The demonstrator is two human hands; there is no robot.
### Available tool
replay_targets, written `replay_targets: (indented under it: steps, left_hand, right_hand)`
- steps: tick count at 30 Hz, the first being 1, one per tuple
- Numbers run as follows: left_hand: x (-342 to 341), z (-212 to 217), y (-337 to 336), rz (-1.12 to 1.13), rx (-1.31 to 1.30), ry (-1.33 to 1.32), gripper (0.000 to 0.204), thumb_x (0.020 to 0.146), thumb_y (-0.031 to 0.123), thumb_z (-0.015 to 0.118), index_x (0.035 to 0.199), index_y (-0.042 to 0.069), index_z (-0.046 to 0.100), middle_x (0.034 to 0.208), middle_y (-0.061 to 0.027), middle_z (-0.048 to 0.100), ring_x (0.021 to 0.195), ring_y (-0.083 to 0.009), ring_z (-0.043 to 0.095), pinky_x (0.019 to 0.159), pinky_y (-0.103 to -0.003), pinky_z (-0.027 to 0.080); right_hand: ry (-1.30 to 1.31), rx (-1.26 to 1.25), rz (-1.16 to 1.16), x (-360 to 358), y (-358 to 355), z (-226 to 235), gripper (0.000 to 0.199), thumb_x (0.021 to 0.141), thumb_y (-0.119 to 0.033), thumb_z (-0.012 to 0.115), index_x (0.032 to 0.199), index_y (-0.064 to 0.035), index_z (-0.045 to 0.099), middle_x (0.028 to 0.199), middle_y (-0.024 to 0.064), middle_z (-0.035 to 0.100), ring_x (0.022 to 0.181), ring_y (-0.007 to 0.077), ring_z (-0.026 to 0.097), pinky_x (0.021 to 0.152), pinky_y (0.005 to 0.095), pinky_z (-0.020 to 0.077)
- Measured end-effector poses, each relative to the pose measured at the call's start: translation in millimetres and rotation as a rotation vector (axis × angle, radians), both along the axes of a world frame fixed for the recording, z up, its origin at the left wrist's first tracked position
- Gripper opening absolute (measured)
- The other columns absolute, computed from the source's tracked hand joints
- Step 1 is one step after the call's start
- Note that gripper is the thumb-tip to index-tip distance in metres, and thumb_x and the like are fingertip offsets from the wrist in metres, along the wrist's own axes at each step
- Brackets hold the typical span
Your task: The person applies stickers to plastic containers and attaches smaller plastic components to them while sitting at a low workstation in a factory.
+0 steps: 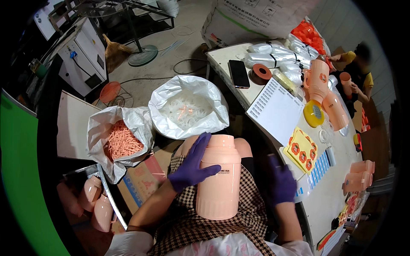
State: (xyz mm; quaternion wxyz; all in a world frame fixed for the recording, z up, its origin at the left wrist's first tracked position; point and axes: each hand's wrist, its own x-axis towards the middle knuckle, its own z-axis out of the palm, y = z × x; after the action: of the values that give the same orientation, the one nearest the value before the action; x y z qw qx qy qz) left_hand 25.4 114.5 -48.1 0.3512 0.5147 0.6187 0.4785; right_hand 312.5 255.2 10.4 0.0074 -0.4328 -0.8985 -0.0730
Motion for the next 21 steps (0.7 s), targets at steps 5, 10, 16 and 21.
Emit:
replay_targets:
  steps: [5,10,16,21]
  left_hand:
    - [39,3,6,0.042,0.268,0.116,0.088,0.087,0.021,0.075,0.153,-0.007,0.024,0.158,-0.0251,0.028,0.149,-0.0383,0.024,0.121,-0.045,0.022]
    - [57,18,13,-0.094,0.45,-0.012,0.088,0.088,0.018,0.073,0.156,-0.002,0.02,0.161,-0.0199,0.025,0.151,-0.0329,0.021,0.122,-0.043,0.018]
    - [50,32,-10,-0.293,0.413,-0.142,0.078,0.088,0.018,0.074,0.152,0.0,0.033,0.157,-0.0171,0.035,0.148,-0.0277,0.029,0.12,-0.039,0.024]
    - [-50,-68,-166,0.708,0.004,-0.052,0.047,0.091,0.009,0.064,0.136,-0.002,0.054,0.135,-0.0192,0.058,0.129,-0.0307,0.054,0.111,-0.042,0.041]
  right_hand:
    - [0.058,0.301,-0.259,102,109,-24,0.065,0.087,-0.025,0.071,0.148,-0.0247,0.046,0.117,0.0164,0.059,0.102,0.0343,0.061,0.081,0.0446,0.0524]
    - [1.275,-0.855,0.231,-11,61,-2,0.07,0.095,-0.042,0.063,0.147,-0.0007,0.043,0.143,0.0178,0.051,0.132,0.0284,0.048,0.109,0.0424,0.0388]
    - [1.059,-1.15,0.121,-24,57,-30,0.067,0.098,-0.045,0.054,0.146,-0.0018,0.036,0.148,0.0171,0.042,0.132,0.0324,0.047,0.109,0.0464,0.0387]
    - [1.708,-1.169,-0.2,90,170,-44,0.075,0.098,-0.049,0.054,0.154,-0.0145,0.017,0.158,0.016,0.022,0.138,0.0404,0.038,0.105,0.0588,0.0394]
